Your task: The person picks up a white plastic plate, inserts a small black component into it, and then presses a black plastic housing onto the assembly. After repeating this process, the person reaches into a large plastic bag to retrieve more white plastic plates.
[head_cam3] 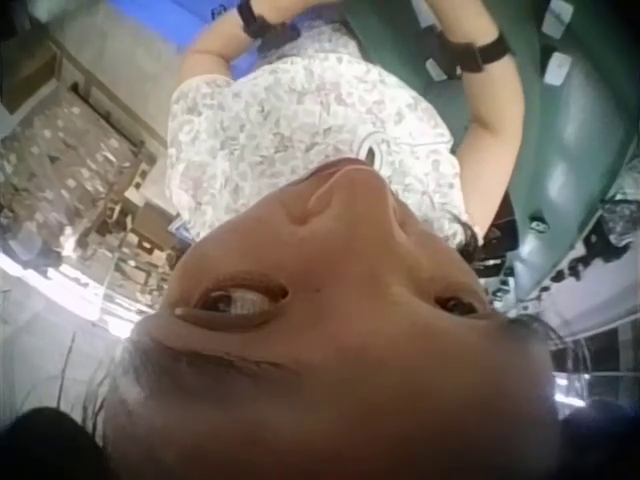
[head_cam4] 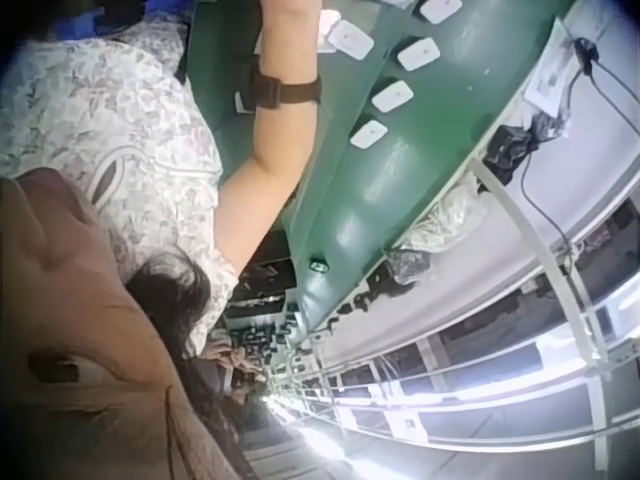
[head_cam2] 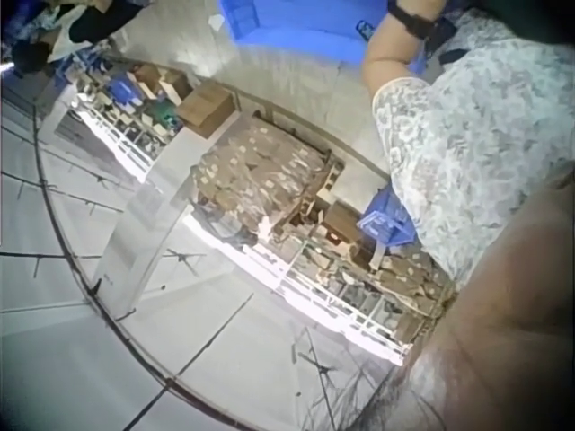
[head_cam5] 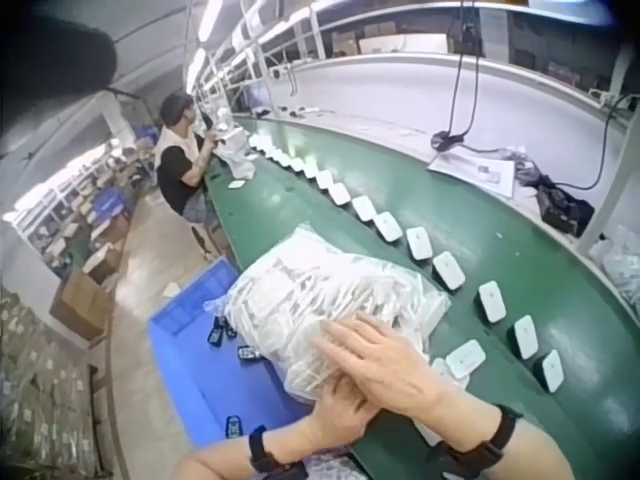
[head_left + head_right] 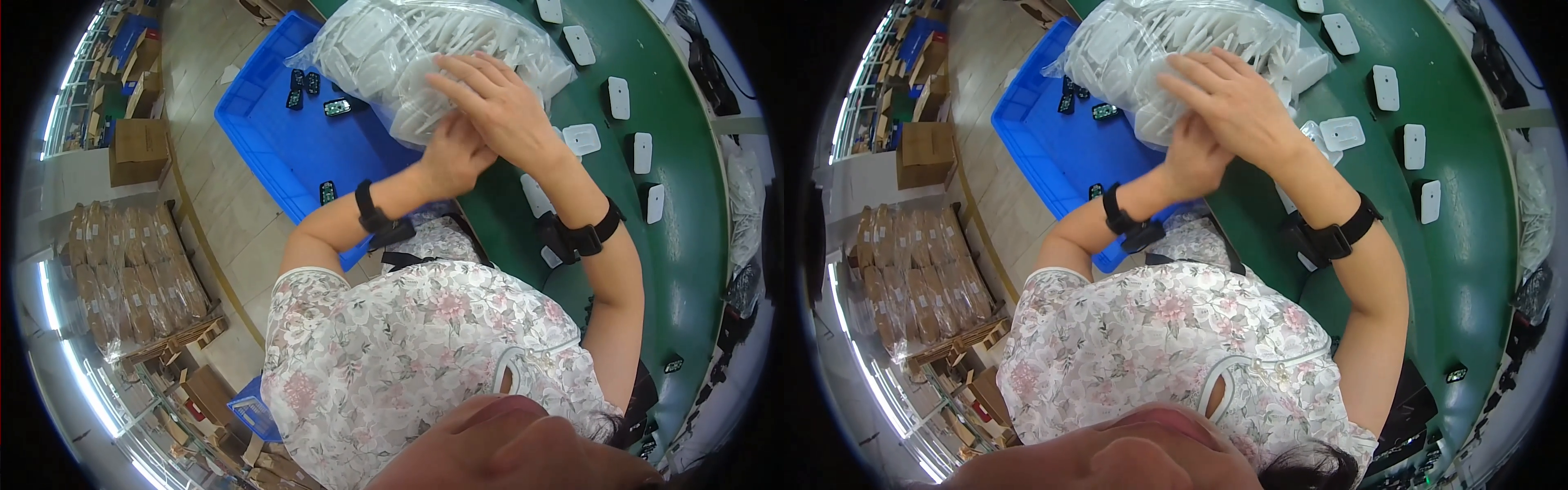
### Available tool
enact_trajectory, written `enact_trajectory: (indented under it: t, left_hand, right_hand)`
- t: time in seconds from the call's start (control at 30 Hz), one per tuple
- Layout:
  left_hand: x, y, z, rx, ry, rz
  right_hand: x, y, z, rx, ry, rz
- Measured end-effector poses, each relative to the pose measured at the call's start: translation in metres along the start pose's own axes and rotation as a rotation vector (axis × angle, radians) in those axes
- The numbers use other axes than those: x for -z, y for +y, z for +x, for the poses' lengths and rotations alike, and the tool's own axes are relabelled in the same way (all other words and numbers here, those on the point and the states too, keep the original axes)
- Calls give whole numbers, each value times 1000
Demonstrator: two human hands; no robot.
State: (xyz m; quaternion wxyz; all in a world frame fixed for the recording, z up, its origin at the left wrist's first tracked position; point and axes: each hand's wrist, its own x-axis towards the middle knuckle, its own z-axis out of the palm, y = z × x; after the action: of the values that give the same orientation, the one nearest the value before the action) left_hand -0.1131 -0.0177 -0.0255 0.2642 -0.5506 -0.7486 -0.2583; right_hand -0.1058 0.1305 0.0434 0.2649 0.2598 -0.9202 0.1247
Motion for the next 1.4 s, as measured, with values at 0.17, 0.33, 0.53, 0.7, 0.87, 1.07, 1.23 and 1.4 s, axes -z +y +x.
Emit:
enact_trajectory:
  t: [0.17,0.33,0.53,0.7,0.87,1.07,1.23,1.4]
  left_hand:
    - [19,3,-29,61,-232,-191]
    - [25,-3,-21,-3,71,-282]
    - [4,21,21,59,-185,-60]
    - [-19,44,10,-126,-295,-218]
    - [-15,41,21,-117,-353,-318]
    - [-17,51,25,-116,-41,-400]
    - [-15,77,23,-213,-141,-495]
    - [-13,104,38,-283,-241,-611]
  right_hand:
    - [11,-4,-42,-82,-158,-182]
    - [32,-27,-76,-152,-311,-346]
    - [54,-47,-122,-353,-305,-156]
    - [92,-64,-161,-475,-316,-152]
    - [132,-95,-186,-865,-228,-136]
    - [88,-122,-183,-951,-204,-182]
    - [67,-134,-191,-1100,-126,-223]
    - [65,-144,-203,-1346,-42,-141]
